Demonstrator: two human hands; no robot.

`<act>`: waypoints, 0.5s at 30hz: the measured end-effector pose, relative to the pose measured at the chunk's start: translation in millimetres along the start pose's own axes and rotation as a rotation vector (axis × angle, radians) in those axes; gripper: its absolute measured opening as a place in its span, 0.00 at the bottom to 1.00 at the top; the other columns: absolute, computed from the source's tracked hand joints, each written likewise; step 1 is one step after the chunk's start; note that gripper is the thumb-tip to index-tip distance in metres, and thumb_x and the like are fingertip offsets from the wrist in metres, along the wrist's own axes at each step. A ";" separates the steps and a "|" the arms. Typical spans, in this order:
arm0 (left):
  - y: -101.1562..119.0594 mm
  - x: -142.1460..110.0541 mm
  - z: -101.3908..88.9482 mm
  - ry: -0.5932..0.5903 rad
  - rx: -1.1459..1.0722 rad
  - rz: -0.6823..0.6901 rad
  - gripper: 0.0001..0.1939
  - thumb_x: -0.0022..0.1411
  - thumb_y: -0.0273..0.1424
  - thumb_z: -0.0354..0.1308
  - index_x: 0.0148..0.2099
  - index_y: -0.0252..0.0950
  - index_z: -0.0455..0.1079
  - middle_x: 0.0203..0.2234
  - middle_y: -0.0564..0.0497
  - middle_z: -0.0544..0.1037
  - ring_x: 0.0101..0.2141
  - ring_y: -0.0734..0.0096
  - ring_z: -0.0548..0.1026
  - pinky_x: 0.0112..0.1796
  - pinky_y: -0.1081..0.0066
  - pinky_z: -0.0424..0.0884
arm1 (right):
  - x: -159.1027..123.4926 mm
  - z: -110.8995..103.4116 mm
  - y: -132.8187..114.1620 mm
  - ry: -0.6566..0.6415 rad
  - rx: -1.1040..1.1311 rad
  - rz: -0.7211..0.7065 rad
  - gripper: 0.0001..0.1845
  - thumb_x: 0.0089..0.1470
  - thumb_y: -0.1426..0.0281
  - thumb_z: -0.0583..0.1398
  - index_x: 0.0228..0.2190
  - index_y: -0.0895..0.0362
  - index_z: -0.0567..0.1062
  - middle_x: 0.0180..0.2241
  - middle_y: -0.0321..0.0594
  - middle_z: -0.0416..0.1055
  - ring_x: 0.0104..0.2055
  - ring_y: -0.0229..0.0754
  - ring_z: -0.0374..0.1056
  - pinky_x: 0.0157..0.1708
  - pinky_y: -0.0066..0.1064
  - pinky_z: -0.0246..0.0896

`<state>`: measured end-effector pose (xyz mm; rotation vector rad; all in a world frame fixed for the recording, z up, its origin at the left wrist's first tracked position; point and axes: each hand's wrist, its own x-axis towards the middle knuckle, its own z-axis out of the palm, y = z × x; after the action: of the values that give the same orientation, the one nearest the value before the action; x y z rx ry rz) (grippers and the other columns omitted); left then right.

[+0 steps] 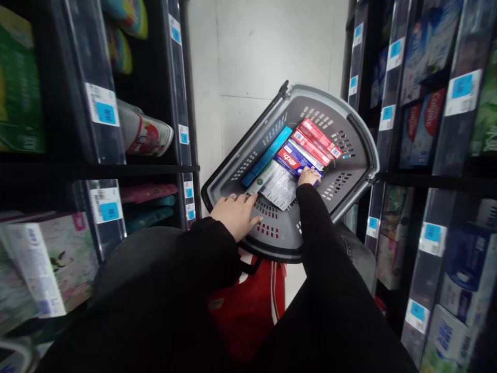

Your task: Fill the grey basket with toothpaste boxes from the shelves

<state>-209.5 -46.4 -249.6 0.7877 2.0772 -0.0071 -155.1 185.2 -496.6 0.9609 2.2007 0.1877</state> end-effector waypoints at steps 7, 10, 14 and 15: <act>3.2 0.5 -0.8 -0.018 0.000 -0.008 0.31 0.65 0.41 0.51 0.65 0.28 0.59 0.53 0.33 0.71 0.54 0.42 0.67 0.51 0.52 0.61 | 4.7 6.2 27.4 0.152 0.049 -0.164 0.40 0.52 0.61 0.64 0.59 0.67 0.57 0.60 0.68 0.51 0.56 0.60 0.54 0.52 0.47 0.52; 4.2 0.7 -1.1 -0.017 -0.001 -0.011 0.31 0.65 0.42 0.52 0.64 0.28 0.59 0.53 0.33 0.71 0.54 0.42 0.67 0.51 0.52 0.61 | 7.8 6.2 32.8 0.140 0.063 -0.175 0.42 0.51 0.62 0.64 0.59 0.68 0.55 0.61 0.69 0.49 0.55 0.59 0.54 0.51 0.46 0.51; 3.8 1.3 0.2 -0.013 0.007 0.003 0.31 0.66 0.43 0.50 0.64 0.28 0.60 0.53 0.33 0.72 0.53 0.43 0.68 0.50 0.52 0.62 | 7.7 10.0 33.3 0.169 0.102 -0.147 0.43 0.49 0.63 0.64 0.60 0.69 0.54 0.60 0.68 0.50 0.54 0.60 0.53 0.51 0.47 0.49; 3.5 1.5 0.7 -0.011 0.012 0.005 0.31 0.66 0.42 0.50 0.64 0.28 0.60 0.53 0.33 0.72 0.53 0.43 0.68 0.50 0.53 0.62 | 7.0 11.5 33.3 0.183 0.117 -0.143 0.43 0.49 0.64 0.65 0.60 0.68 0.55 0.60 0.67 0.51 0.54 0.60 0.53 0.50 0.47 0.49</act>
<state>-207.7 -43.0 -250.2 0.7979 2.0666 -0.0208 -131.2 212.1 -495.9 0.8737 2.4615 0.0827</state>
